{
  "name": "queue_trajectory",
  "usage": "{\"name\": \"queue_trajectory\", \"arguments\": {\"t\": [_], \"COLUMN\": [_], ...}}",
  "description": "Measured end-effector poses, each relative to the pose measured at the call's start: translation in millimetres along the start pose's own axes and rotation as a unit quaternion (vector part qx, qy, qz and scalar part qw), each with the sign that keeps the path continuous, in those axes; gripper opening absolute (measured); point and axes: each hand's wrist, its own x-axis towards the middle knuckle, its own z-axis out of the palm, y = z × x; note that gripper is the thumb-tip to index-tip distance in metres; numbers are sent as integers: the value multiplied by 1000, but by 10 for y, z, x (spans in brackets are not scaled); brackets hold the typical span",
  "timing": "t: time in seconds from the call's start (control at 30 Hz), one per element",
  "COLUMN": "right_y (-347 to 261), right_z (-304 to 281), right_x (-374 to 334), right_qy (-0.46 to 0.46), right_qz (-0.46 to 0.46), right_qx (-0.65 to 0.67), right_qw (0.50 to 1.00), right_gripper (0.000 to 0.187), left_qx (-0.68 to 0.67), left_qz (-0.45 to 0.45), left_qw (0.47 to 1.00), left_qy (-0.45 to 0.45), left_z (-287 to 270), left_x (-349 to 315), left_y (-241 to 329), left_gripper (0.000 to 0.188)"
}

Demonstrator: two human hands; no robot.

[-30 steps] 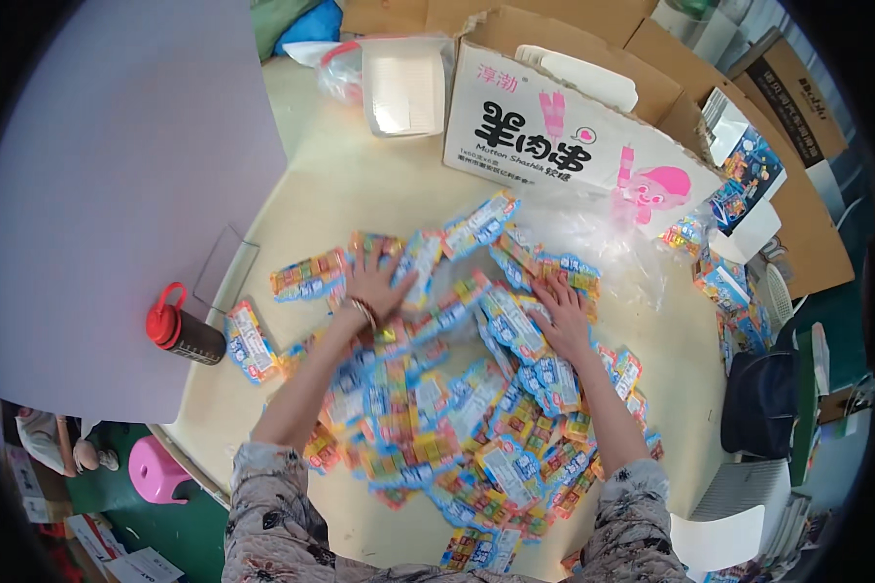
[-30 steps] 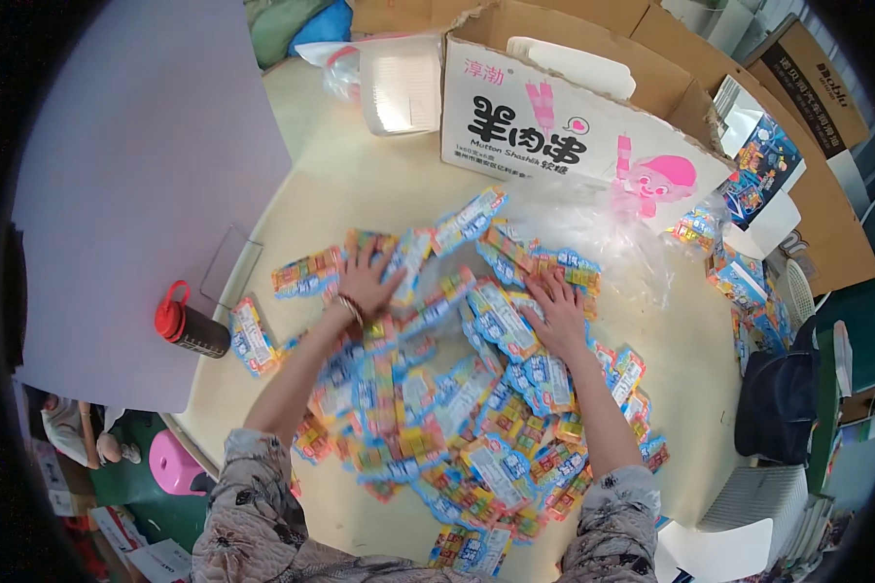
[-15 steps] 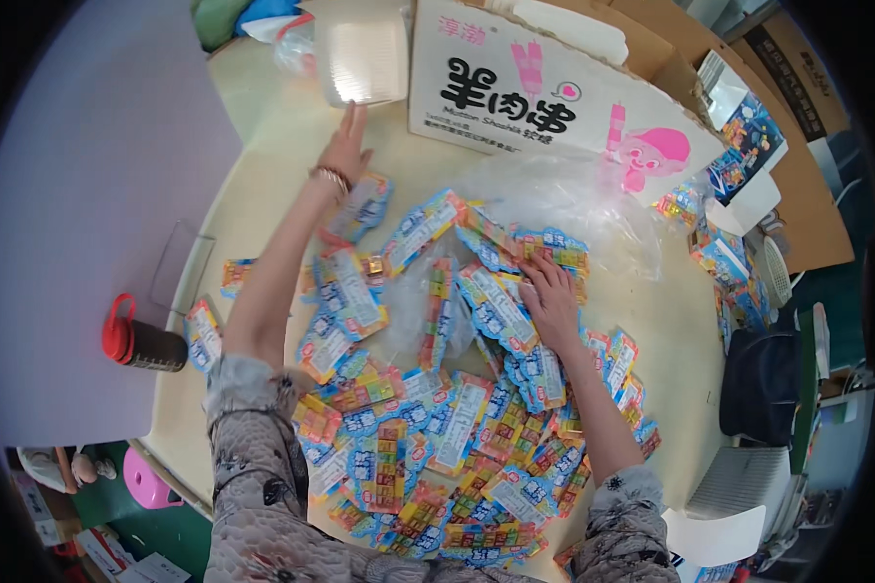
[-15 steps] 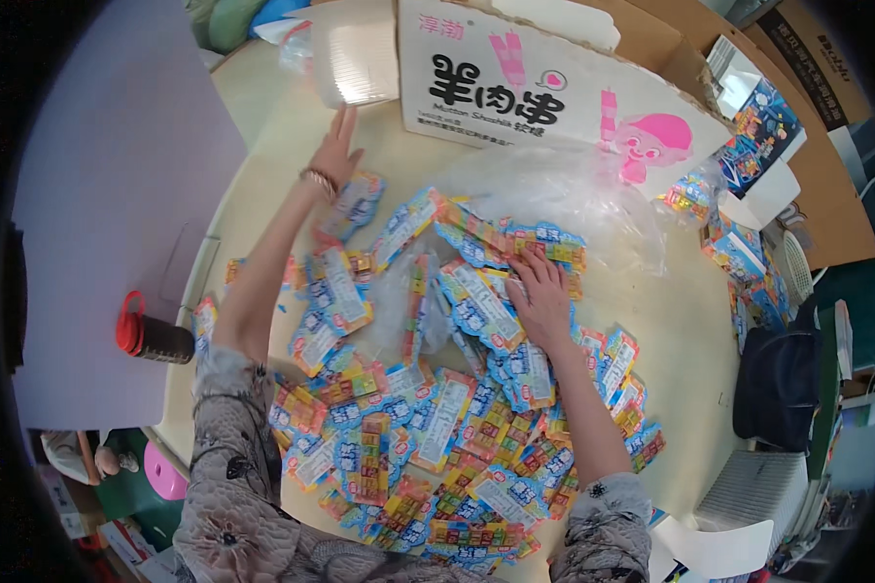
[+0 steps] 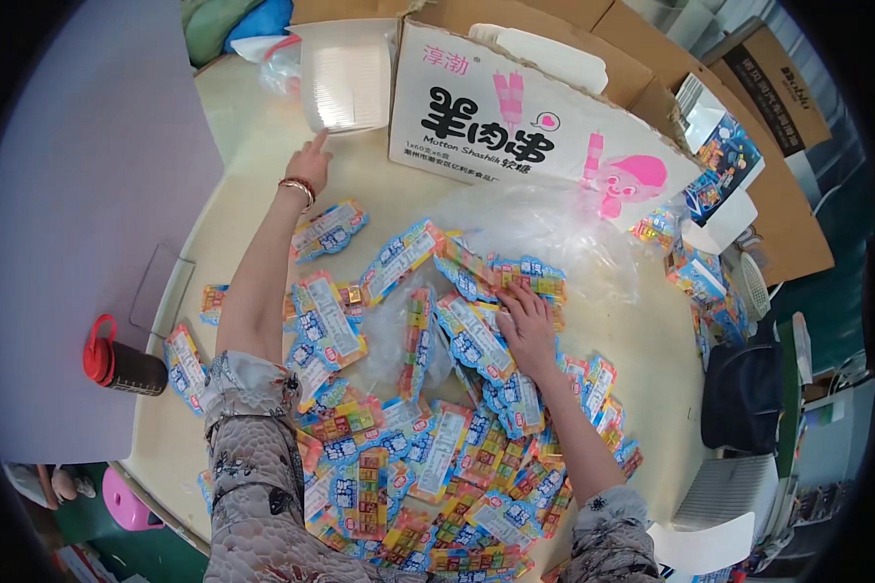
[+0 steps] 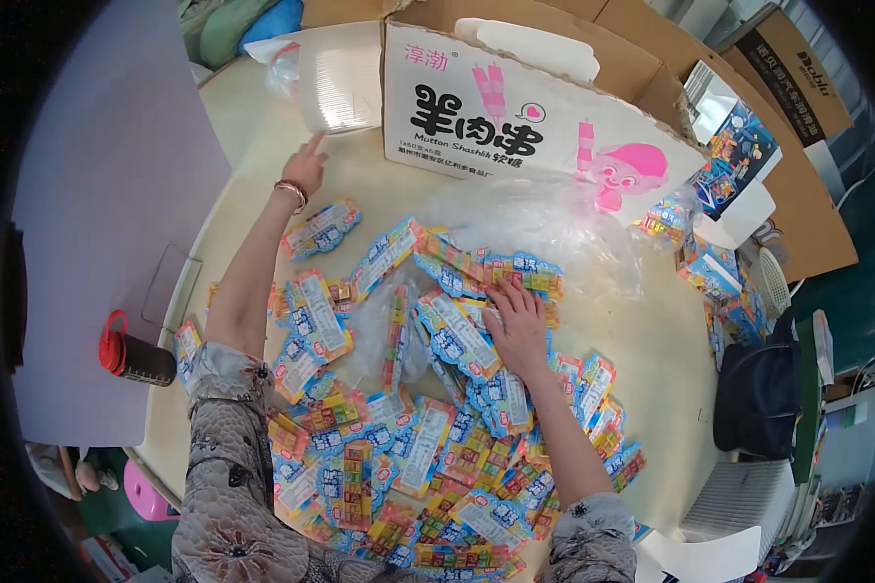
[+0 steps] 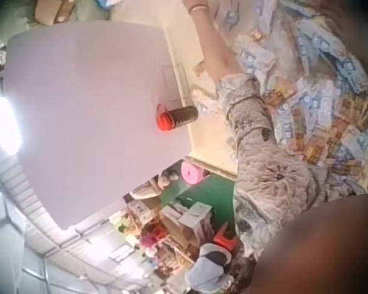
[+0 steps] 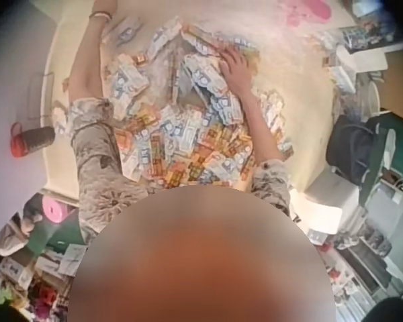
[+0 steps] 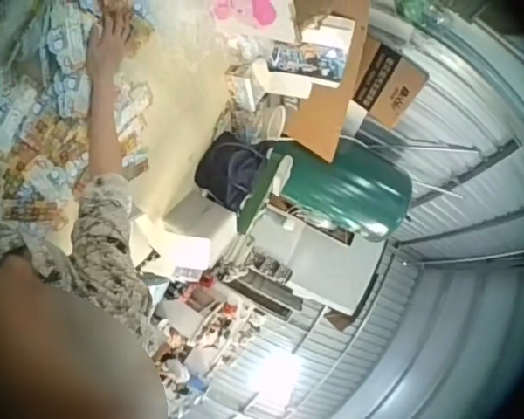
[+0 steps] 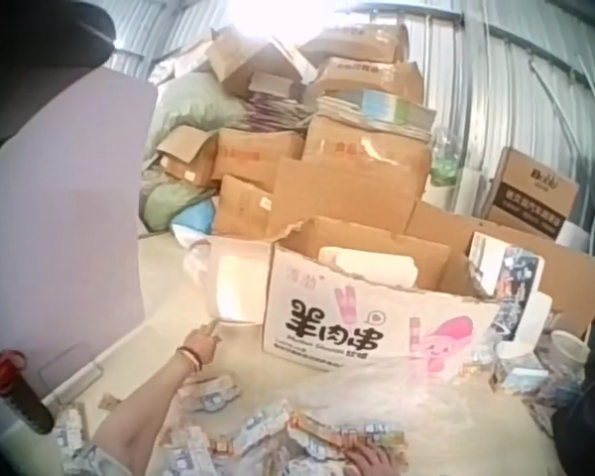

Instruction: Packing small product sachets into retail display boxes.

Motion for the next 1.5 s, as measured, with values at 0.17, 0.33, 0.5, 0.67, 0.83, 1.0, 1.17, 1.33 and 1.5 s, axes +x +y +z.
{"name": "queue_trajectory", "arguments": {"t": [0.17,0.33,0.5,0.67,0.83,1.0,1.17,1.33,1.5], "right_y": [-26,-44,66,-26,96,30,189,17,-73], "right_z": [-59,-37,-7,-85,19,31,-13,-41,-114], "right_x": [8,47,57,81,-34,-3,-63,-345,-824], "right_qy": [-15,-16,7,25,10,15,-18,-51,-47], "right_qz": [15,6,-7,-21,5,-21,17,-25,4], "right_qx": [-14,5,-18,-17,11,-33,-55,-25,-68], "right_qw": [1000,1000,1000,999,1000,999,998,998,997], "right_gripper": [40,38,37,37,40,37,42,45,49], "left_qx": [-12,-65,-78,-85,-122,-85,-164,-159,-137], "left_qz": [-40,-95,-34,50,46,91,49,61,86], "left_qw": [985,984,996,995,991,992,984,985,986], "left_qy": [-169,-136,-40,-21,-34,4,43,23,33], "left_z": [121,318,-89,-1055,-1454,-1598,-1977,-2661,-3162], "left_x": [293,305,-252,-1221,-2034,-2425,-2366,-2807,-3652], "left_y": [390,295,-46,-269,-35,-118,266,596,945], "left_gripper": [39,59,36,18,27,21,14,15,26]}}
